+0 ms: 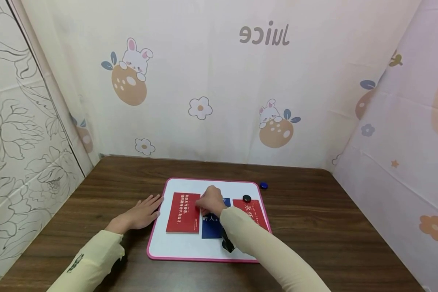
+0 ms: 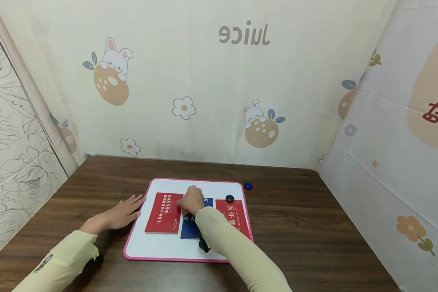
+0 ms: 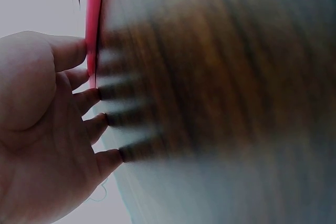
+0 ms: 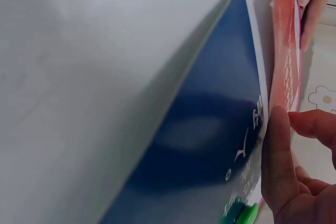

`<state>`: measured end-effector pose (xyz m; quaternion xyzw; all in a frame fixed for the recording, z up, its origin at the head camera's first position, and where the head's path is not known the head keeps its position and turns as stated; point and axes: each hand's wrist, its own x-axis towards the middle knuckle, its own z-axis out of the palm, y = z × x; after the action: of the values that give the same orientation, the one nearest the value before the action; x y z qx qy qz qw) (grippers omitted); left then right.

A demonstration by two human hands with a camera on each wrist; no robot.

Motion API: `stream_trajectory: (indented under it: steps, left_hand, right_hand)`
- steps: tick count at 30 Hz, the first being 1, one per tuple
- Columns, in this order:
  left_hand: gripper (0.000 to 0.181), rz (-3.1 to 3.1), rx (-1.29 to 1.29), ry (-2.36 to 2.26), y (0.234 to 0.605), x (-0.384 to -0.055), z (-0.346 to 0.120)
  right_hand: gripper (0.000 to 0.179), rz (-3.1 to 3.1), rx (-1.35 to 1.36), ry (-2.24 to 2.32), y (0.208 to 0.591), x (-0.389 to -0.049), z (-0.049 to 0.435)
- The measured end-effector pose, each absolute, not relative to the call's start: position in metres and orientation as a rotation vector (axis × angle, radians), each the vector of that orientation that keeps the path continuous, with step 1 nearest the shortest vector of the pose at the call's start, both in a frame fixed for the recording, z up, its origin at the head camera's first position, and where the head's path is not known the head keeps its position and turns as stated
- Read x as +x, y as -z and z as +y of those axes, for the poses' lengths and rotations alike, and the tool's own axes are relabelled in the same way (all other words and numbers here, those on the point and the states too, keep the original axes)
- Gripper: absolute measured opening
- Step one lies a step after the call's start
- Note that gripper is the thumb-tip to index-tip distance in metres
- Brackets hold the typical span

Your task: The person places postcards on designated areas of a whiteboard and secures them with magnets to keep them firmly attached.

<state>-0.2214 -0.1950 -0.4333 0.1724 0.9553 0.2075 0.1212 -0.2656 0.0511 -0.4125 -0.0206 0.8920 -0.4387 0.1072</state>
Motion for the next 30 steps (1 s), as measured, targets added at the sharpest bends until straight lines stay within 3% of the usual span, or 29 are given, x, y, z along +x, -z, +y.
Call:
stream_trajectory:
  steps: [30]
  left_hand:
    - [0.059, 2.791, 0.507, -0.618, 0.428, -0.218, -0.193]
  right_hand:
    - [0.016, 2.517, 0.003, 1.442, 0.382, -0.279, 0.096]
